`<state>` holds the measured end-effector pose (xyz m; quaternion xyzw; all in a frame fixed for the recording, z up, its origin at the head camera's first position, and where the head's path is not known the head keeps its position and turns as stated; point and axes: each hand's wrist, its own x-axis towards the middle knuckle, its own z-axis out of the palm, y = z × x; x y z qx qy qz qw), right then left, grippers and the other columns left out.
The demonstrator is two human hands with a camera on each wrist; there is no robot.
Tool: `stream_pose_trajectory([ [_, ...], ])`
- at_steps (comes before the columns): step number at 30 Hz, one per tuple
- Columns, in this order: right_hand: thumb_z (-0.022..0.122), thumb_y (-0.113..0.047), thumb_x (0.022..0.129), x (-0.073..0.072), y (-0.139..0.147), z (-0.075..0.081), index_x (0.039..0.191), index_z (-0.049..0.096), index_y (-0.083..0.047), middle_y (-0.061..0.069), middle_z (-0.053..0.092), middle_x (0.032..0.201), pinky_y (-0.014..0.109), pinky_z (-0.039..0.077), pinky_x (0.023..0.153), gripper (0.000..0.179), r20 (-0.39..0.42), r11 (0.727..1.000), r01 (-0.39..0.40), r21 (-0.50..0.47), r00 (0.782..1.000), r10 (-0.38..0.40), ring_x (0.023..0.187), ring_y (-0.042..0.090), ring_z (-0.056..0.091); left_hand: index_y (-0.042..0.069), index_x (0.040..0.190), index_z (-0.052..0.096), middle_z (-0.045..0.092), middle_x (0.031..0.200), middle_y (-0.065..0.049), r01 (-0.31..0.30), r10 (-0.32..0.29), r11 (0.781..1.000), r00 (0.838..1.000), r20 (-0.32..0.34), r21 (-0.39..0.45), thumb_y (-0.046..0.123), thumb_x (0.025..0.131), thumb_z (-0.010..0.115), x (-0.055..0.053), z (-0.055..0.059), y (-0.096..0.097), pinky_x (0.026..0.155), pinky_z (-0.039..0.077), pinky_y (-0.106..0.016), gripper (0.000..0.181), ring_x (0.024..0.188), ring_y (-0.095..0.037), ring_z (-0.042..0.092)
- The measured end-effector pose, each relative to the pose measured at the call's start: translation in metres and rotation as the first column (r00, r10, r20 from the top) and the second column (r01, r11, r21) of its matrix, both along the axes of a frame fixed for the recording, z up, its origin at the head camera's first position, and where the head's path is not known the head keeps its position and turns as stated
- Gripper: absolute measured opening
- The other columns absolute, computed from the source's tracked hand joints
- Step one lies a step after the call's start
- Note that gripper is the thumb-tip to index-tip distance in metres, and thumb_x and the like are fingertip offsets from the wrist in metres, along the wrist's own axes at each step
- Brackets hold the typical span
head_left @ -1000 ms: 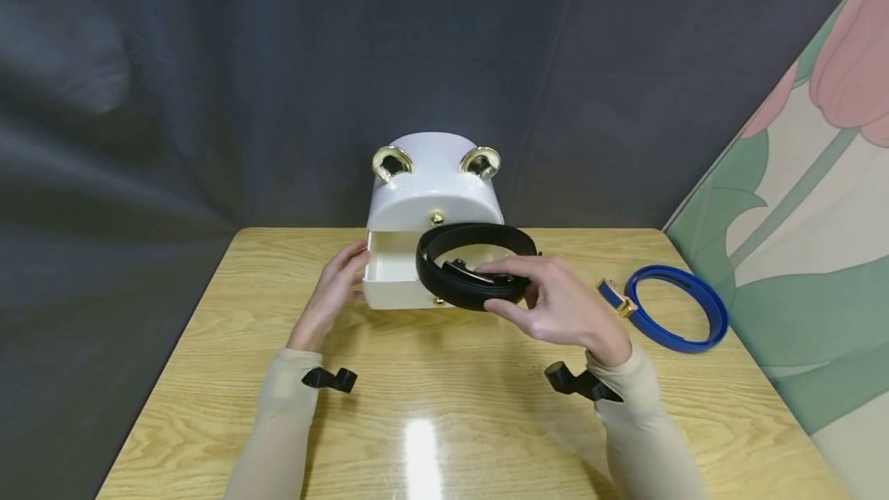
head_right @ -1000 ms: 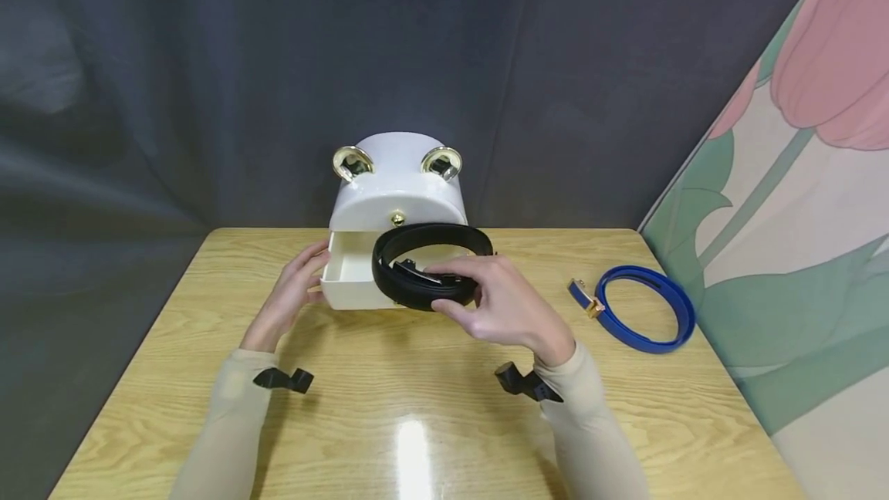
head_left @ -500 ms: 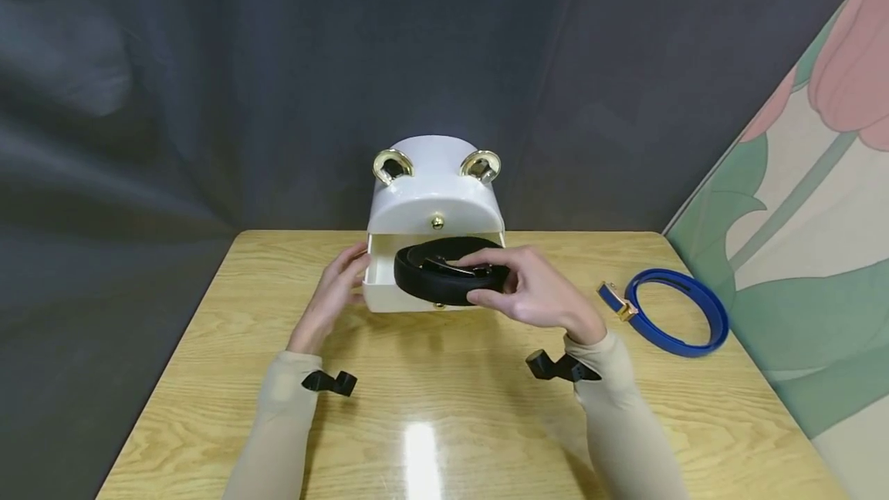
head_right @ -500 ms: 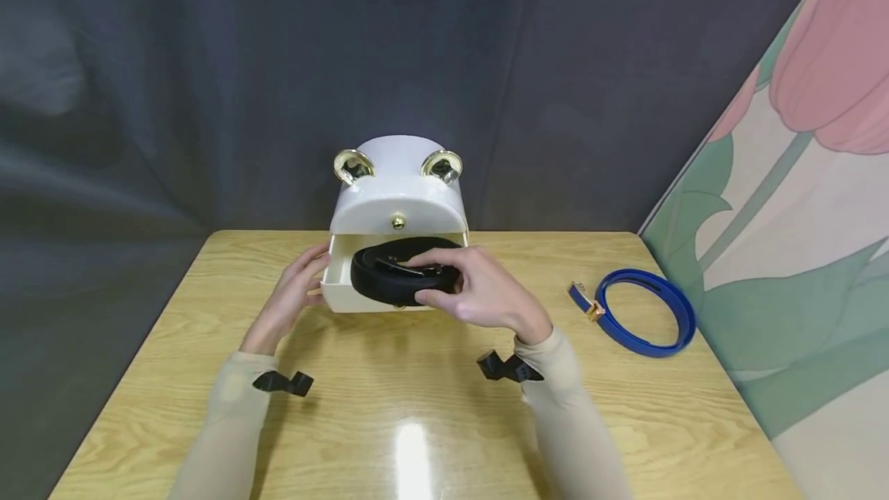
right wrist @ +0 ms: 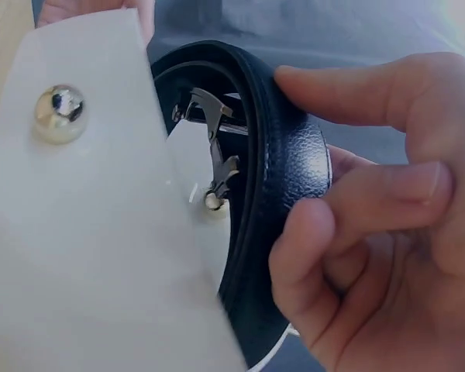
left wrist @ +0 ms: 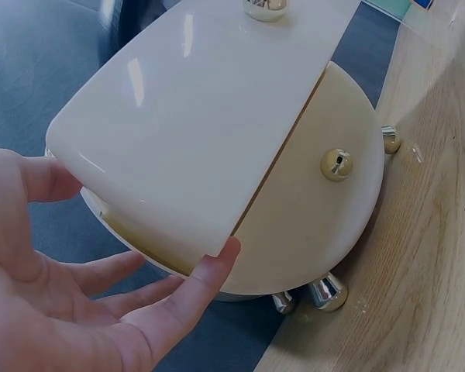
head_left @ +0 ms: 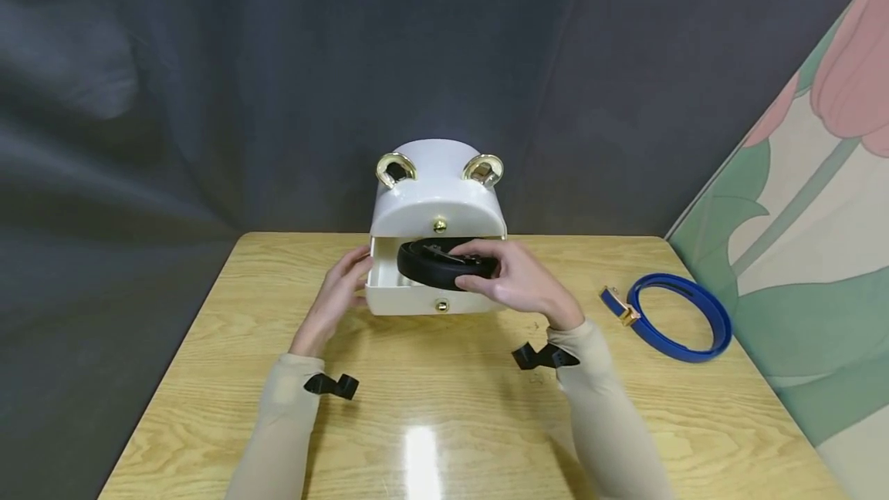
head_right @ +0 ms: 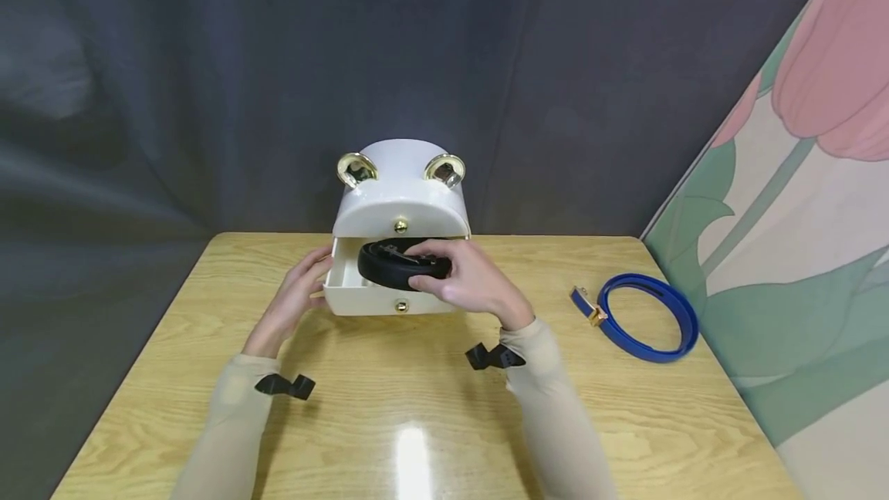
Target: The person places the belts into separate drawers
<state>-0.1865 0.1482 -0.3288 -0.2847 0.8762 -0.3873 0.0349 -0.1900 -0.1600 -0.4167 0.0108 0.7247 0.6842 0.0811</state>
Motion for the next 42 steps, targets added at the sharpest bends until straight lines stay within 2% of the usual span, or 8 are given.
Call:
stream_pose_trajectory([
  [5, 0.078, -0.028, 0.093, -0.006, -0.004, -0.008, 0.131, 0.076, -0.016, 0.003, 0.078, 0.121, 0.034, 0.054, 0.087, 0.039, 0.0, 1.0, -0.004, 0.028, 1.0, 0.004, 0.096, 0.017, 0.066, 0.006, 0.169, 0.025, 0.042, 0.165, -0.024, 0.009, -0.009, 1.0, 1.0, 0.009, 0.001, 0.038, 0.114, 0.043, 0.002, -0.003, 0.0, 0.095, 0.06, -0.04, 0.065, 0.14, -0.051, 0.055],
  [12, 0.078, -0.027, 0.093, -0.011, -0.011, -0.015, 0.132, 0.075, -0.014, 0.006, 0.077, 0.125, 0.038, 0.054, 0.09, 0.041, -0.005, 0.996, 0.015, 0.082, 1.0, -0.015, 0.093, 0.019, 0.066, 0.007, 0.169, 0.024, 0.039, 0.166, -0.023, 0.019, -0.019, 1.0, 1.0, 0.012, -0.008, 0.039, 0.115, 0.042, 0.003, -0.006, 0.001, 0.101, 0.06, -0.045, 0.066, 0.142, -0.051, 0.053],
  [19, 0.08, -0.029, 0.092, -0.015, -0.016, -0.017, 0.133, 0.075, -0.014, 0.008, 0.076, 0.13, 0.042, 0.053, 0.094, 0.044, -0.032, 0.994, 0.063, 0.094, 0.998, -0.06, 0.101, 0.021, 0.066, 0.007, 0.169, 0.025, 0.04, 0.166, -0.023, 0.006, -0.006, 1.0, 1.0, 0.014, 0.023, 0.037, 0.114, 0.044, 0.003, -0.005, 0.002, 0.1, 0.059, -0.044, 0.065, 0.14, -0.051, 0.055],
  [23, 0.081, -0.028, 0.091, -0.021, -0.018, -0.017, 0.131, 0.077, -0.013, 0.007, 0.078, 0.126, 0.038, 0.053, 0.089, 0.043, -0.043, 0.994, 0.063, 0.093, 0.997, -0.059, 0.094, 0.02, 0.065, 0.008, 0.169, 0.026, 0.039, 0.167, -0.021, 0.007, -0.007, 1.0, 1.0, 0.013, 0.024, 0.037, 0.114, 0.044, 0.0, -0.003, 0.002, 0.101, 0.059, -0.045, 0.064, 0.141, -0.05, 0.054],
  [29, 0.082, -0.025, 0.091, -0.027, -0.021, -0.016, 0.13, 0.078, -0.011, 0.004, 0.079, 0.117, 0.033, 0.048, 0.075, 0.042, -0.033, 0.996, 0.037, 0.079, 0.999, -0.034, 0.078, 0.017, 0.059, 0.008, 0.169, 0.026, 0.04, 0.167, -0.021, 0.004, -0.004, 1.0, 1.0, 0.0, 0.007, 0.037, 0.114, 0.043, -0.001, 0.001, 0.001, 0.097, 0.061, -0.041, 0.064, 0.14, -0.05, 0.055],
  [33, 0.082, -0.026, 0.091, -0.029, -0.021, -0.016, 0.13, 0.078, -0.012, 0.002, 0.078, 0.12, 0.032, 0.047, 0.077, 0.042, -0.024, 0.994, 0.043, 0.097, 0.999, -0.041, 0.083, 0.017, 0.059, 0.007, 0.169, 0.024, 0.039, 0.167, -0.022, 0.017, -0.017, 1.0, 1.0, -0.001, 0.0, 0.036, 0.115, 0.043, -0.002, 0.001, 0.0, 0.1, 0.061, -0.044, 0.065, 0.141, -0.051, 0.054],
  [38, 0.083, -0.029, 0.091, -0.03, -0.025, -0.015, 0.131, 0.078, -0.015, 0.0, 0.079, 0.121, 0.034, 0.046, 0.075, 0.042, -0.033, 0.992, 0.032, 0.123, 0.999, -0.028, 0.067, 0.014, 0.048, 0.007, 0.169, 0.024, 0.039, 0.167, -0.022, 0.013, -0.013, 1.0, 1.0, -0.004, -0.01, 0.037, 0.115, 0.042, -0.001, 0.001, 0.0, 0.096, 0.061, -0.039, 0.064, 0.14, -0.051, 0.055],
  [42, 0.084, -0.027, 0.091, -0.033, -0.027, -0.017, 0.13, 0.078, -0.014, 0.001, 0.079, 0.122, 0.033, 0.048, 0.076, 0.042, -0.024, 0.993, 0.019, 0.118, 1.0, -0.016, 0.069, 0.012, 0.05, 0.008, 0.169, 0.024, 0.039, 0.168, -0.021, 0.011, -0.011, 1.0, 1.0, -0.003, -0.007, 0.037, 0.115, 0.042, -0.001, -0.001, 0.0, 0.095, 0.061, -0.038, 0.064, 0.14, -0.05, 0.055],
])
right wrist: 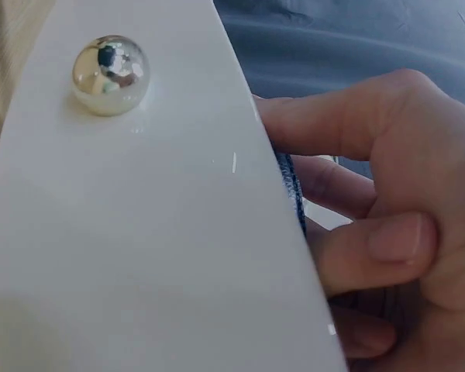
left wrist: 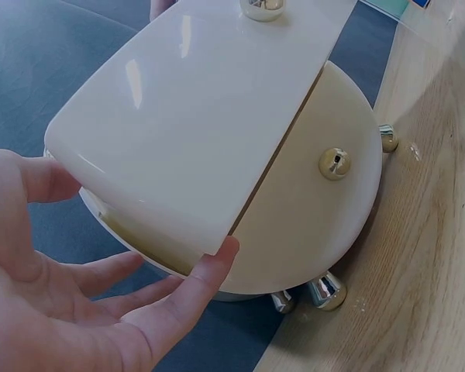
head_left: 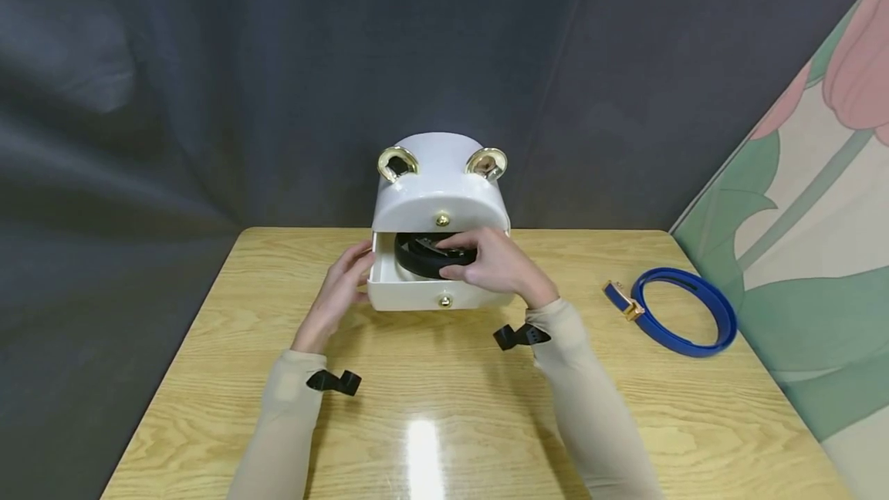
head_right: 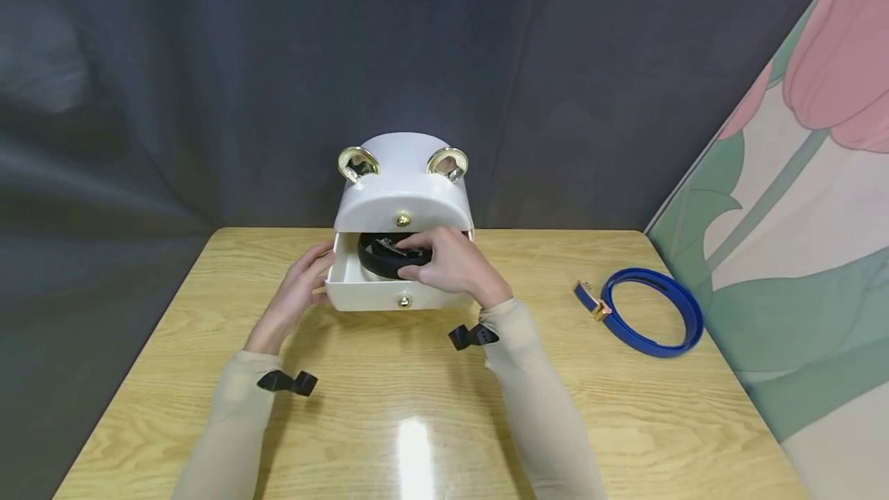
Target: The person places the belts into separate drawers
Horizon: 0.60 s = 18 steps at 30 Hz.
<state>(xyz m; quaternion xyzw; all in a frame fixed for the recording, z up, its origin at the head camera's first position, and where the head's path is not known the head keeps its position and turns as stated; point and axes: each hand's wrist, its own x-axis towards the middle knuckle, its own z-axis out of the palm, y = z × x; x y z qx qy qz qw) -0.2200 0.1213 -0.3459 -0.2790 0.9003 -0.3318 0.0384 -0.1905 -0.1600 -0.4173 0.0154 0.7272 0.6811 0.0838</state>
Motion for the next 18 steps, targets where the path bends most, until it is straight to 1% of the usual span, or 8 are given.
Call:
stream_pose_trajectory([
  [1, 0.084, -0.026, 0.09, -0.001, 0.0, -0.001, 0.129, 0.079, -0.014, 0.001, 0.079, 0.122, 0.033, 0.048, 0.076, 0.041, 0.009, 1.0, -0.003, -0.003, 1.0, 0.003, 0.068, 0.013, 0.05, 0.008, 0.17, 0.024, 0.038, 0.168, -0.021, 0.0, 0.0, 1.0, 1.0, 0.0, 0.001, 0.037, 0.115, 0.042, 0.0, 0.0, 0.0, 0.096, 0.061, -0.039, 0.064, 0.14, -0.051, 0.055],
  [4, 0.085, -0.024, 0.09, -0.006, -0.002, -0.003, 0.128, 0.079, -0.013, 0.001, 0.079, 0.123, 0.032, 0.049, 0.081, 0.04, 0.022, 1.0, -0.021, 0.001, 1.0, 0.021, 0.077, 0.012, 0.056, 0.007, 0.17, 0.023, 0.038, 0.168, -0.021, 0.0, 0.0, 1.0, 1.0, -0.001, 0.001, 0.036, 0.115, 0.042, 0.0, -0.001, 0.0, 0.099, 0.061, -0.043, 0.065, 0.14, -0.051, 0.054],
  [5, 0.085, -0.024, 0.09, -0.007, -0.002, -0.004, 0.128, 0.079, -0.012, 0.001, 0.08, 0.122, 0.032, 0.049, 0.08, 0.039, 0.031, 1.0, -0.03, 0.001, 0.999, 0.029, 0.074, 0.013, 0.055, 0.007, 0.17, 0.023, 0.037, 0.169, -0.021, -0.001, 0.001, 1.0, 1.0, -0.001, 0.001, 0.036, 0.115, 0.042, 0.0, -0.001, 0.0, 0.099, 0.061, -0.044, 0.065, 0.14, -0.051, 0.054],
  [8, 0.086, -0.021, 0.089, -0.012, -0.001, -0.005, 0.125, 0.08, -0.01, 0.003, 0.081, 0.118, 0.03, 0.048, 0.077, 0.038, 0.043, 0.998, -0.066, 0.009, 0.997, 0.066, 0.071, 0.01, 0.053, 0.006, 0.17, 0.023, 0.037, 0.169, -0.021, -0.004, 0.004, 1.0, 1.0, 0.0, 0.001, 0.036, 0.115, 0.042, 0.0, -0.002, -0.001, 0.098, 0.061, -0.042, 0.065, 0.14, -0.051, 0.054],
  [11, 0.087, -0.017, 0.087, -0.017, 0.0, -0.005, 0.121, 0.082, -0.008, 0.005, 0.082, 0.113, 0.028, 0.048, 0.073, 0.036, 0.072, 0.995, -0.1, 0.011, 0.992, 0.099, 0.07, 0.009, 0.054, 0.006, 0.17, 0.022, 0.038, 0.168, -0.022, -0.004, 0.004, 1.0, 1.0, 0.003, 0.005, 0.037, 0.115, 0.042, 0.001, -0.002, 0.0, 0.095, 0.061, -0.039, 0.066, 0.14, -0.051, 0.055],
  [13, 0.088, -0.015, 0.085, -0.02, 0.001, -0.005, 0.119, 0.082, -0.007, 0.006, 0.082, 0.112, 0.026, 0.048, 0.074, 0.035, 0.091, 0.993, -0.117, 0.017, 0.989, 0.115, 0.074, 0.009, 0.057, 0.007, 0.17, 0.022, 0.037, 0.168, -0.022, -0.002, 0.002, 1.0, 1.0, 0.004, 0.006, 0.037, 0.115, 0.042, 0.001, -0.002, 0.0, 0.095, 0.061, -0.039, 0.066, 0.14, -0.051, 0.055],
  [16, 0.088, -0.013, 0.085, -0.021, 0.001, -0.003, 0.118, 0.082, -0.006, 0.007, 0.082, 0.115, 0.026, 0.053, 0.081, 0.034, 0.128, 0.992, -0.122, 0.025, 0.985, 0.118, 0.085, 0.012, 0.065, 0.008, 0.17, 0.023, 0.037, 0.168, -0.021, -0.004, 0.004, 1.0, 1.0, 0.005, 0.005, 0.038, 0.115, 0.042, 0.0, -0.002, 0.0, 0.096, 0.06, -0.04, 0.065, 0.14, -0.05, 0.055],
  [18, 0.088, -0.013, 0.085, -0.022, 0.001, -0.003, 0.118, 0.082, -0.006, 0.008, 0.081, 0.117, 0.028, 0.057, 0.088, 0.034, 0.153, 0.992, -0.123, 0.028, 0.981, 0.117, 0.096, 0.014, 0.072, 0.008, 0.17, 0.023, 0.037, 0.169, -0.02, -0.005, 0.005, 1.0, 1.0, 0.004, 0.006, 0.038, 0.115, 0.042, 0.0, -0.002, 0.0, 0.097, 0.06, -0.041, 0.065, 0.141, -0.05, 0.054],
])
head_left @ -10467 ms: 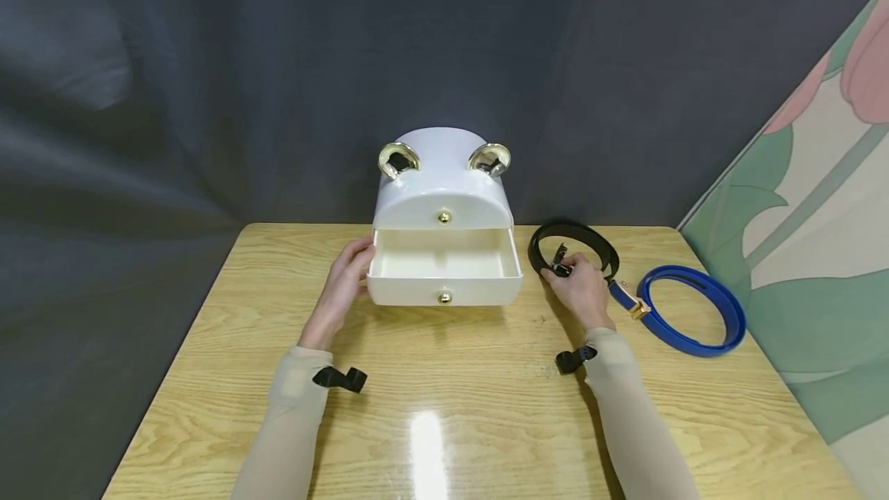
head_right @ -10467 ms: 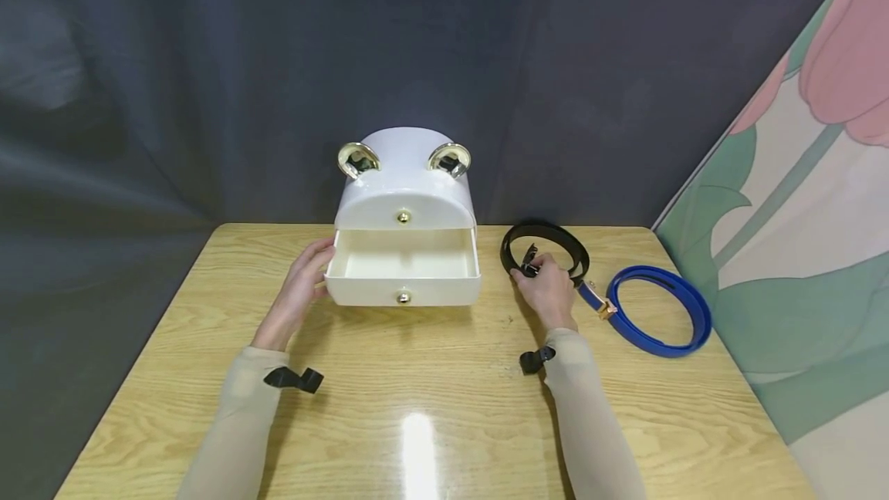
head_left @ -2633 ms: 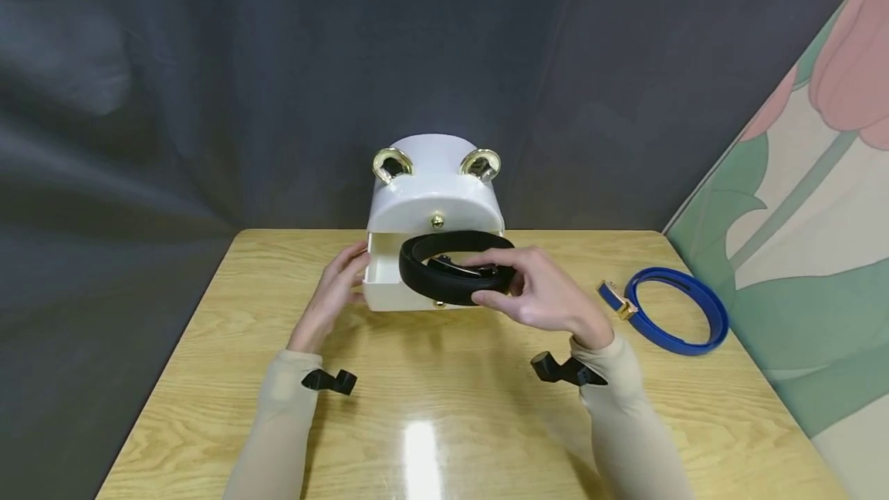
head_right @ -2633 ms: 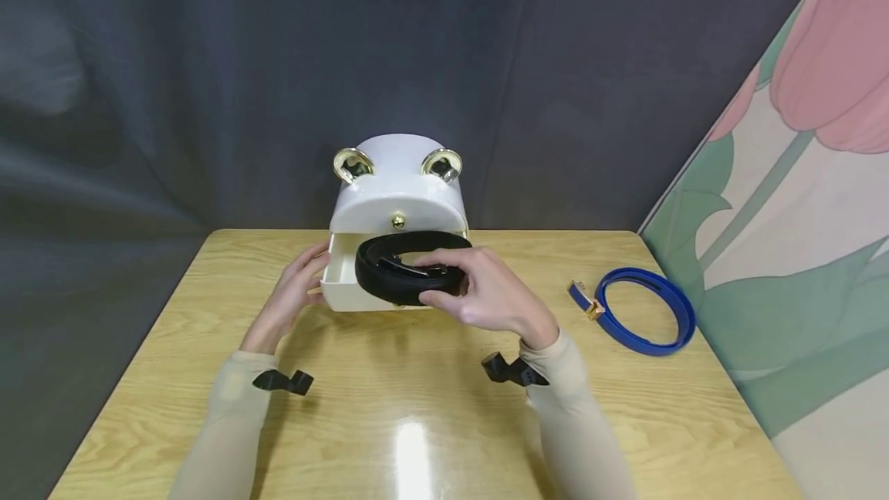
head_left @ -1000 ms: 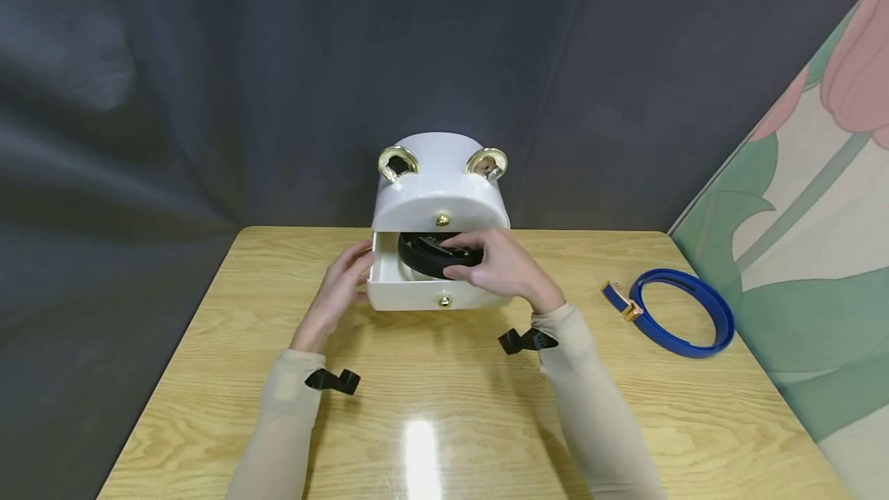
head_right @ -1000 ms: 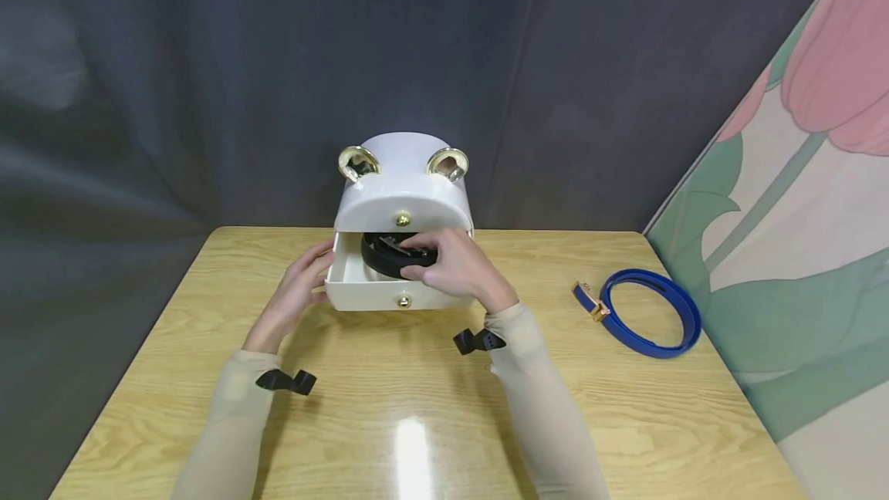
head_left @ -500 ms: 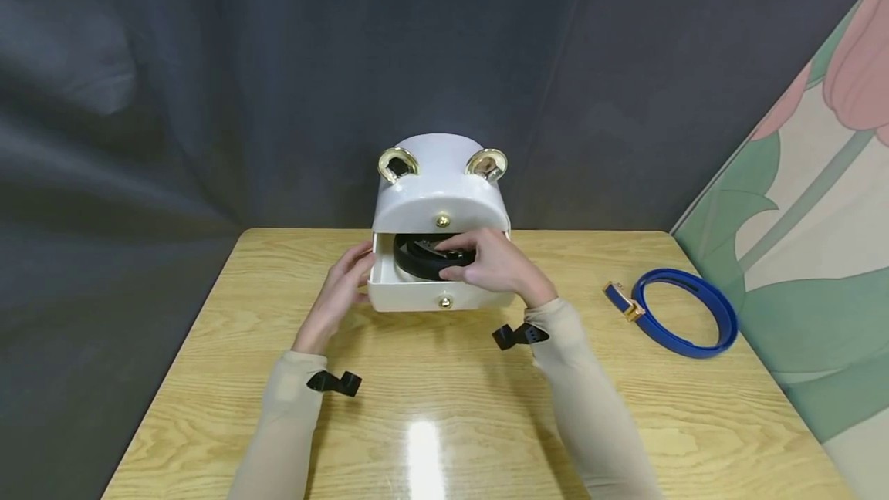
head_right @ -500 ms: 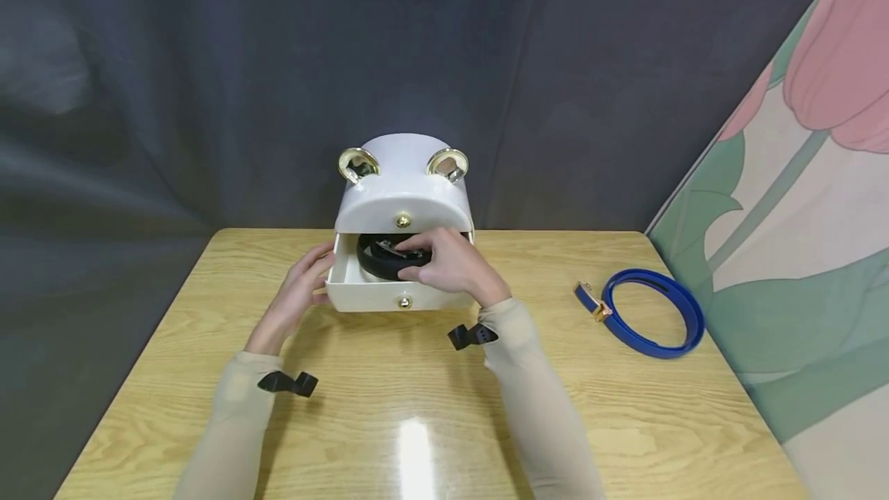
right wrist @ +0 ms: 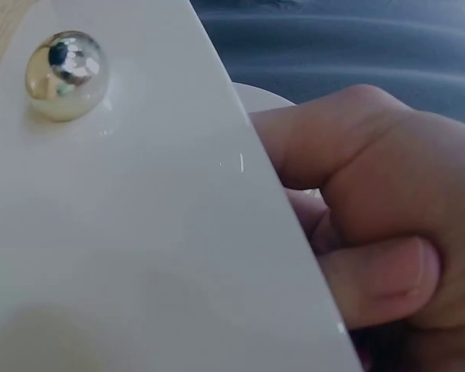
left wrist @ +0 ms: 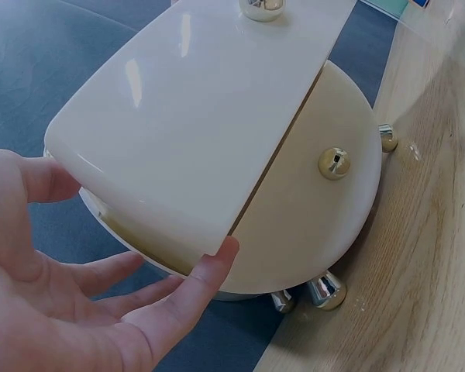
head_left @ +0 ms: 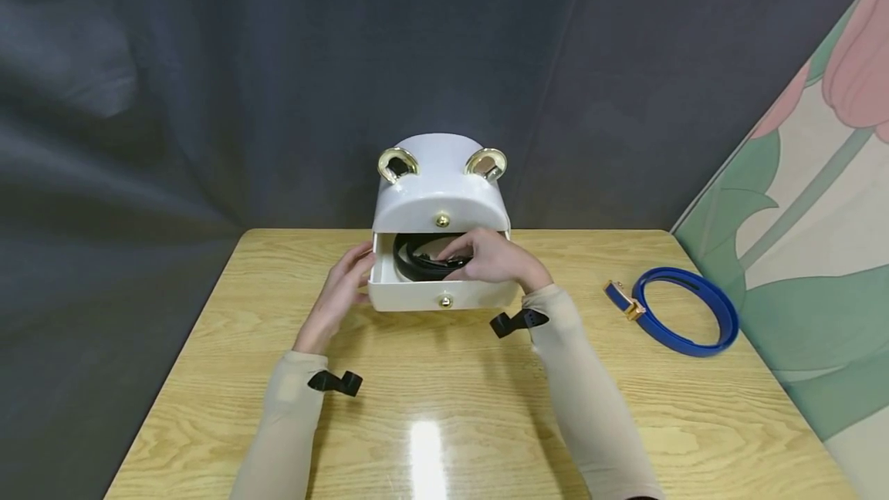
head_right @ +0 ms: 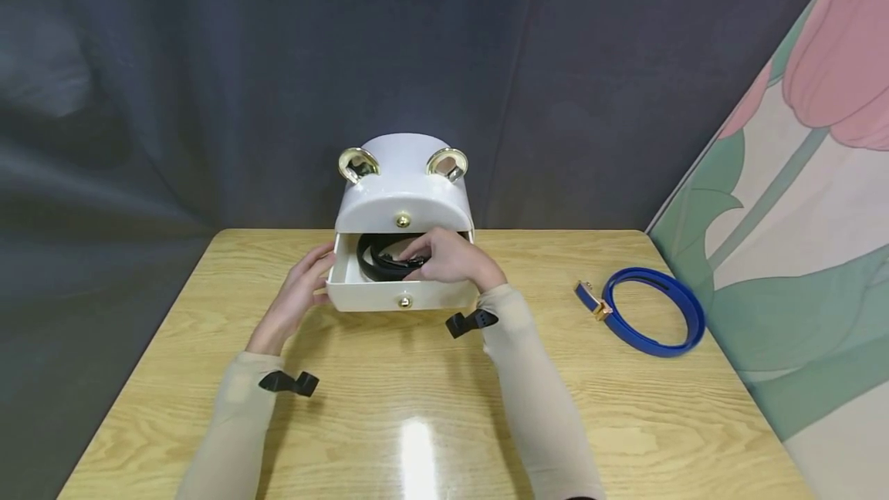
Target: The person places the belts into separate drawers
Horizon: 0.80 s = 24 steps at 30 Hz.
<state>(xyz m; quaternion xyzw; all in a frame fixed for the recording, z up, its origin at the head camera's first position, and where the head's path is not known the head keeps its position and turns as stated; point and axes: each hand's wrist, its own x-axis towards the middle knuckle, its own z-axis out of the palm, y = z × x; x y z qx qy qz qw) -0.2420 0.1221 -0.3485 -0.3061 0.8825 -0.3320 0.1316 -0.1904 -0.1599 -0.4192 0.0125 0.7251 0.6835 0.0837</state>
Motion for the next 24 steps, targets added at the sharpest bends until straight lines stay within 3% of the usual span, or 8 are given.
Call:
stream_pose_trajectory([
  [3, 0.087, -0.011, 0.086, -0.0007, -0.0008, 0.0008, 0.119, 0.081, -0.005, 0.01, 0.08, 0.121, 0.035, 0.059, 0.1, 0.035, 0.032, 1.0, -0.002, 0.006, 0.999, 0.002, 0.113, 0.022, 0.076, 0.009, 0.17, 0.024, 0.038, 0.168, -0.021, -0.002, 0.002, 1.0, 1.0, 0.0, -0.003, 0.037, 0.115, 0.042, -0.0003, 0.0002, 0.0002, 0.097, 0.06, -0.04, 0.065, 0.141, -0.05, 0.054],
  [6, 0.086, -0.009, 0.086, -0.0014, -0.0018, 0.0004, 0.12, 0.081, -0.005, 0.011, 0.08, 0.122, 0.039, 0.059, 0.103, 0.034, 0.038, 1.0, -0.009, 0.015, 0.999, 0.008, 0.119, 0.026, 0.075, 0.008, 0.17, 0.024, 0.038, 0.168, -0.021, -0.002, 0.002, 1.0, 1.0, -0.002, -0.006, 0.037, 0.115, 0.042, -0.0002, 0.0003, 0.0, 0.097, 0.06, -0.041, 0.065, 0.141, -0.05, 0.054],
  [14, 0.087, -0.01, 0.087, -0.0024, -0.0048, -0.0003, 0.119, 0.081, -0.005, 0.011, 0.08, 0.12, 0.037, 0.06, 0.1, 0.033, 0.031, 0.999, -0.005, 0.05, 1.0, 0.003, 0.115, 0.024, 0.076, 0.007, 0.169, 0.024, 0.039, 0.167, -0.021, -0.002, 0.002, 1.0, 1.0, -0.004, -0.001, 0.037, 0.115, 0.042, -0.0001, 0.001, -0.0006, 0.097, 0.061, -0.041, 0.065, 0.14, -0.05, 0.055],
  [17, 0.086, -0.008, 0.087, -0.0027, -0.0047, -0.0009, 0.117, 0.081, -0.004, 0.011, 0.082, 0.116, 0.032, 0.06, 0.093, 0.03, 0.05, 0.999, 0.005, 0.05, 0.999, -0.007, 0.107, 0.021, 0.077, 0.007, 0.169, 0.024, 0.039, 0.167, -0.021, -0.004, 0.004, 1.0, 1.0, -0.003, 0.001, 0.037, 0.115, 0.042, -0.0001, 0.0015, -0.0005, 0.098, 0.061, -0.041, 0.065, 0.14, -0.05, 0.055],
  [24, 0.082, -0.006, 0.091, -0.0032, -0.0032, -0.0031, 0.115, 0.078, 0.001, 0.011, 0.083, 0.103, 0.024, 0.06, 0.082, 0.025, 0.208, 0.997, 0.057, -0.045, 0.977, -0.047, 0.093, 0.015, 0.079, 0.006, 0.169, 0.024, 0.037, 0.168, -0.021, -0.004, 0.004, 1.0, 1.0, 0.001, 0.01, 0.036, 0.115, 0.042, -0.0003, 0.0017, 0.0009, 0.095, 0.061, -0.037, 0.065, 0.14, -0.051, 0.054],
])
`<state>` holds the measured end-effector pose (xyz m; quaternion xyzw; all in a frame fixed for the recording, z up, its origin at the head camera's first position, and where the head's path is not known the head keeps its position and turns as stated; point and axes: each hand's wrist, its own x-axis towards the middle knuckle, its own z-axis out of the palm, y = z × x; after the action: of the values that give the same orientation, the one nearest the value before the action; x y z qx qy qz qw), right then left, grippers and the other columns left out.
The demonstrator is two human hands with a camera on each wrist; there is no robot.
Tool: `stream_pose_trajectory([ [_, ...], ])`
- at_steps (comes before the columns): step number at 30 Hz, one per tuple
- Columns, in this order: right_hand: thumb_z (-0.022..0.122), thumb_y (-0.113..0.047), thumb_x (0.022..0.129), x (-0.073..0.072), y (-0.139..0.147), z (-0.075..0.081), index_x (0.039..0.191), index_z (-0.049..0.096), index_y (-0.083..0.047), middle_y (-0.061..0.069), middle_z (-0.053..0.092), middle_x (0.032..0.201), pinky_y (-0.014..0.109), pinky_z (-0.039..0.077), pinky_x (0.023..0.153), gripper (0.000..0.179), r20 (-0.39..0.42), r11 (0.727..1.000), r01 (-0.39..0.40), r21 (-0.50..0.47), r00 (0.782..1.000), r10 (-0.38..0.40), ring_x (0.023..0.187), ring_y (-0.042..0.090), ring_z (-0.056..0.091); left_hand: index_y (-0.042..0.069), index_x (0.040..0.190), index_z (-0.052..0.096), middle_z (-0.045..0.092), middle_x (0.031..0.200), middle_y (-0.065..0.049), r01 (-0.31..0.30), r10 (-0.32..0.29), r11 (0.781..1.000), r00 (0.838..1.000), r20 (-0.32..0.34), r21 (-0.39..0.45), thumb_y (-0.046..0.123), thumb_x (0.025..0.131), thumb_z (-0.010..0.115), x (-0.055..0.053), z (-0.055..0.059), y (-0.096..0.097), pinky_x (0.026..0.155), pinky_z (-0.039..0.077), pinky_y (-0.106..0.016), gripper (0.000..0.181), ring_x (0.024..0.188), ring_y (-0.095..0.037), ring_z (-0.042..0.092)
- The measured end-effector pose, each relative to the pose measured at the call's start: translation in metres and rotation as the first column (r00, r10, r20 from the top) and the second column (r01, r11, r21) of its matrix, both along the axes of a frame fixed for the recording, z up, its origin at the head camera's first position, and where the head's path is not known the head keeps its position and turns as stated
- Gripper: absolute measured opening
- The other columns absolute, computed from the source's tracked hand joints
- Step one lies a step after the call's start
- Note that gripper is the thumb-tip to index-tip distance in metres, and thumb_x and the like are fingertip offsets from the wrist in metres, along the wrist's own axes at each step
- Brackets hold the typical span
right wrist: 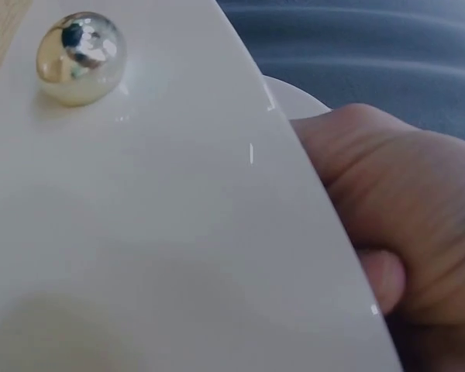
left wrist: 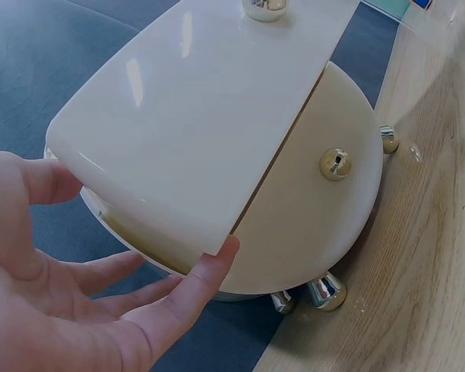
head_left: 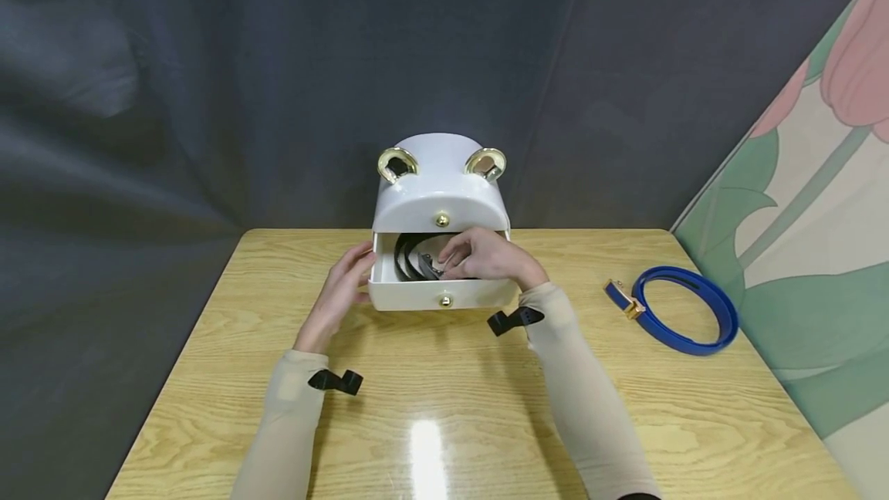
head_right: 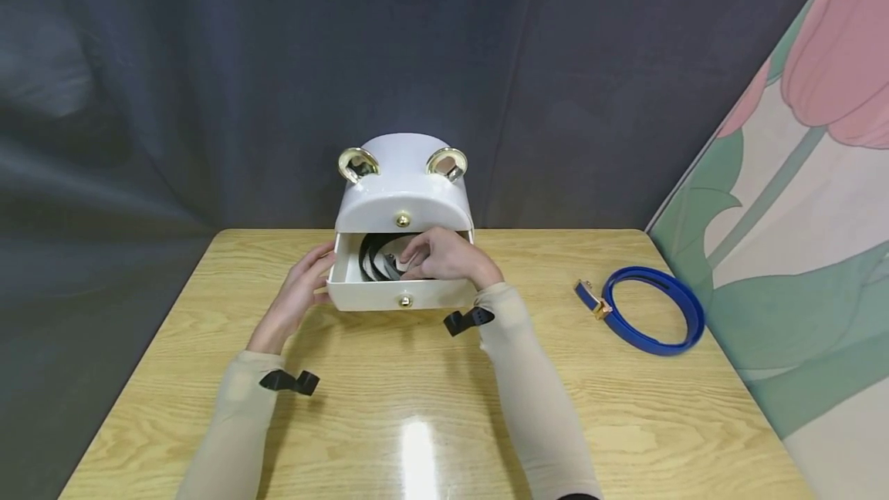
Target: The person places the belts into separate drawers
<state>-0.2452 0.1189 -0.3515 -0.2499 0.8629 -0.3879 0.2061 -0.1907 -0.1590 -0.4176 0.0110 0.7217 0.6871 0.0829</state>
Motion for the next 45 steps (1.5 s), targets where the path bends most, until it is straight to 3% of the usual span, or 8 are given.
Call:
stream_pose_trajectory([
  [5, 0.084, -0.011, 0.091, 0.002, 0.003, 0.001, 0.12, 0.077, 0.0, 0.009, 0.083, 0.103, 0.028, 0.061, 0.084, 0.032, 0.007, 0.998, 0.041, -0.045, 0.999, -0.041, 0.095, 0.017, 0.078, 0.005, 0.169, 0.024, 0.037, 0.168, -0.021, -0.006, 0.006, 1.0, 1.0, 0.003, -0.001, 0.035, 0.115, 0.042, -0.001, 0.0, 0.001, 0.092, 0.061, -0.034, 0.064, 0.14, -0.05, 0.055],
  [10, 0.083, -0.017, 0.093, 0.012, 0.007, 0.003, 0.121, 0.077, -0.004, 0.008, 0.081, 0.109, 0.03, 0.062, 0.079, 0.031, -0.12, 0.988, 0.104, -0.111, 0.986, -0.117, 0.094, 0.024, 0.076, 0.006, 0.169, 0.024, 0.037, 0.168, -0.021, -0.01, 0.01, 1.0, 1.0, 0.003, 0.002, 0.035, 0.115, 0.042, -0.001, 0.0, 0.001, 0.094, 0.061, -0.037, 0.064, 0.14, -0.051, 0.054],
  [16, 0.081, -0.021, 0.096, 0.033, 0.01, 0.005, 0.109, 0.082, -0.011, 0.004, 0.081, 0.099, 0.025, 0.052, 0.06, 0.016, -0.336, 0.943, 0.218, -0.252, 0.894, -0.297, 0.068, 0.021, 0.066, 0.006, 0.169, 0.024, 0.037, 0.169, -0.021, -0.01, 0.01, 1.0, 1.0, 0.006, -0.005, 0.036, 0.115, 0.042, -0.001, 0.0, 0.0, 0.098, 0.059, -0.042, 0.065, 0.141, -0.05, 0.054],
  [21, 0.08, -0.017, 0.096, 0.052, 0.011, 0.001, 0.099, 0.084, -0.012, 0.002, 0.079, 0.086, 0.022, 0.047, 0.055, 0.008, -0.42, 0.904, 0.195, -0.381, 0.834, -0.357, 0.06, 0.011, 0.06, 0.007, 0.169, 0.024, 0.04, 0.166, -0.022, -0.012, 0.012, 1.0, 1.0, 0.006, -0.006, 0.036, 0.115, 0.042, 0.0, 0.0, 0.0, 0.095, 0.059, -0.039, 0.065, 0.14, -0.05, 0.055],
  [29, 0.08, -0.006, 0.093, 0.079, 0.008, -0.014, 0.095, 0.083, -0.008, 0.004, 0.079, 0.081, 0.017, 0.043, 0.046, 0.005, -0.524, 0.897, -0.002, -0.441, 0.812, -0.256, 0.049, 0.001, 0.051, 0.008, 0.17, 0.023, 0.04, 0.166, -0.022, -0.007, 0.008, 1.0, 1.0, 0.002, -0.015, 0.038, 0.115, 0.042, 0.001, 0.0, 0.0, 0.094, 0.06, -0.038, 0.065, 0.14, -0.05, 0.055],
  [35, 0.079, -0.008, 0.093, 0.09, 0.003, -0.029, 0.101, 0.082, -0.008, 0.003, 0.081, 0.084, 0.015, 0.048, 0.047, 0.009, -0.566, 0.951, -0.072, -0.3, 0.816, -0.117, 0.053, -0.005, 0.056, 0.009, 0.17, 0.024, 0.04, 0.166, -0.022, -0.01, 0.01, 1.0, 1.0, 0.001, -0.011, 0.038, 0.115, 0.042, 0.002, 0.0, -0.001, 0.097, 0.06, -0.04, 0.065, 0.14, -0.05, 0.055],
  [40, 0.079, -0.01, 0.093, 0.092, 0.004, -0.043, 0.109, 0.082, -0.005, 0.008, 0.083, 0.097, 0.014, 0.054, 0.056, 0.017, -0.573, 0.979, -0.076, -0.19, 0.818, -0.048, 0.072, 0.007, 0.073, 0.008, 0.17, 0.024, 0.041, 0.165, -0.023, -0.008, 0.008, 1.0, 1.0, 0.001, -0.006, 0.039, 0.115, 0.043, 0.002, 0.0, 0.0, 0.098, 0.06, -0.042, 0.066, 0.14, -0.05, 0.055],
  [45, 0.079, -0.012, 0.095, 0.09, 0.004, -0.053, 0.115, 0.08, -0.004, 0.014, 0.082, 0.113, 0.011, 0.055, 0.057, 0.022, -0.586, 0.989, -0.1, -0.106, 0.81, 0.02, 0.082, 0.017, 0.08, 0.007, 0.169, 0.024, 0.041, 0.165, -0.023, -0.004, 0.004, 1.0, 1.0, -0.001, -0.007, 0.038, 0.115, 0.043, 0.001, 0.0, 0.001, 0.095, 0.06, -0.04, 0.066, 0.14, -0.05, 0.055],
])
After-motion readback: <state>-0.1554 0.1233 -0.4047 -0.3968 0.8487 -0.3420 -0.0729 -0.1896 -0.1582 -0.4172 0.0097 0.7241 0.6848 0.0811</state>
